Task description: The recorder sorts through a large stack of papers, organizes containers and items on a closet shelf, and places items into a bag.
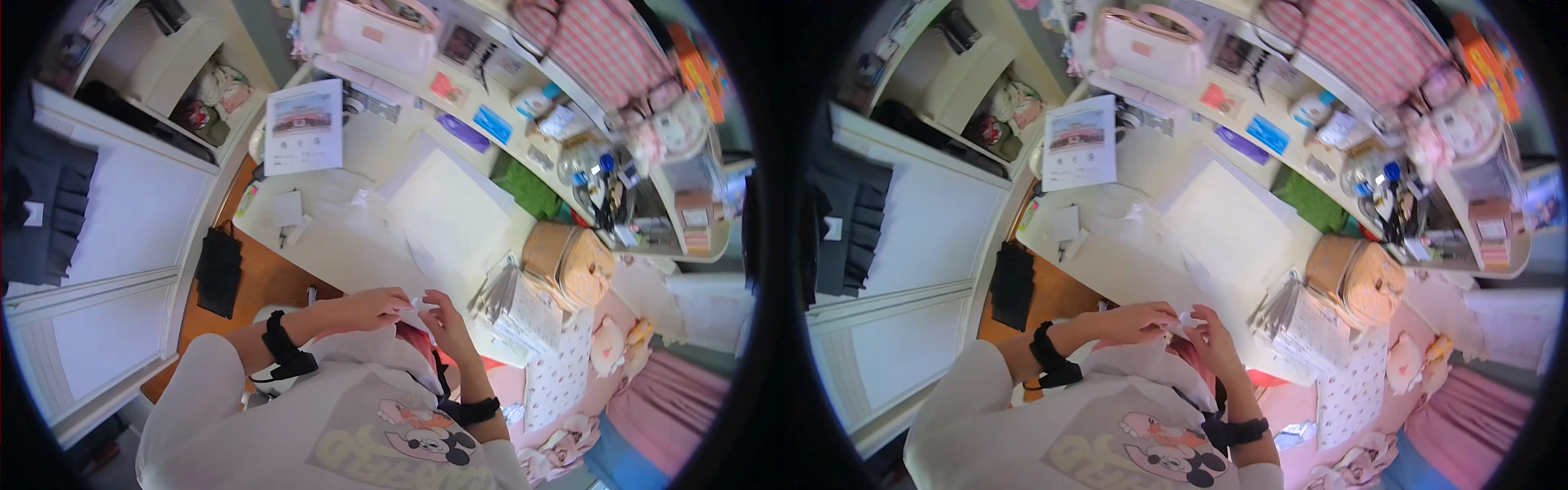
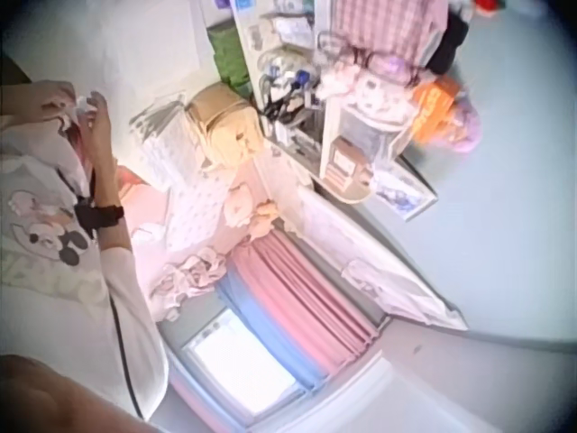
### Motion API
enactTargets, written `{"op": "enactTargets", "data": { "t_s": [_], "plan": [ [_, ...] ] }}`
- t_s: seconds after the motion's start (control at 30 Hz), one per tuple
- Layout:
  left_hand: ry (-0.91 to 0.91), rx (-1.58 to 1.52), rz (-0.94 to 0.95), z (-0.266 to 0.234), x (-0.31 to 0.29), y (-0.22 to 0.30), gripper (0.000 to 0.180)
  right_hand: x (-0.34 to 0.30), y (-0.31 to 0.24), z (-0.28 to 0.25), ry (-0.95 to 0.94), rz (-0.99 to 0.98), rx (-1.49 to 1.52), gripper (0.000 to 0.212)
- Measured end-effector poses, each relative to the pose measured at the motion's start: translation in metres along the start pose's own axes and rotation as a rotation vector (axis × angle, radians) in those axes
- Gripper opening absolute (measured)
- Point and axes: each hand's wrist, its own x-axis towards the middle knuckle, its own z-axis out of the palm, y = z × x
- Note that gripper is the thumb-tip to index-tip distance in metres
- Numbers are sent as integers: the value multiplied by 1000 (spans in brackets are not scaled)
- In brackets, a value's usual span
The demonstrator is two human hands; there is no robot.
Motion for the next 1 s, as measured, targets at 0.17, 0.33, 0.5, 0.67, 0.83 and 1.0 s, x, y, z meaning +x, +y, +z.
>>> {"op": "enactTargets", "data": {
  "t_s": [0.17,0.33,0.5,0.67,0.83,1.0],
  "plan": [
    [-186,66,33,35,25,20,31,-32,41,-8,10,64,312,26],
    [-252,117,64,88,47,32,32,-84,102,-30,172,37,549,20],
    [-153,275,-183,126,53,28,33,-145,206,-57,641,77,420,15],
    [-128,293,-313,157,50,33,31,-198,289,-68,697,259,326,9],
    [-141,313,-387,183,47,47,33,-178,322,-48,592,205,547,15],
    [-130,393,-442,195,33,64,34,-130,318,-31,360,-98,79,37]
  ]
}}
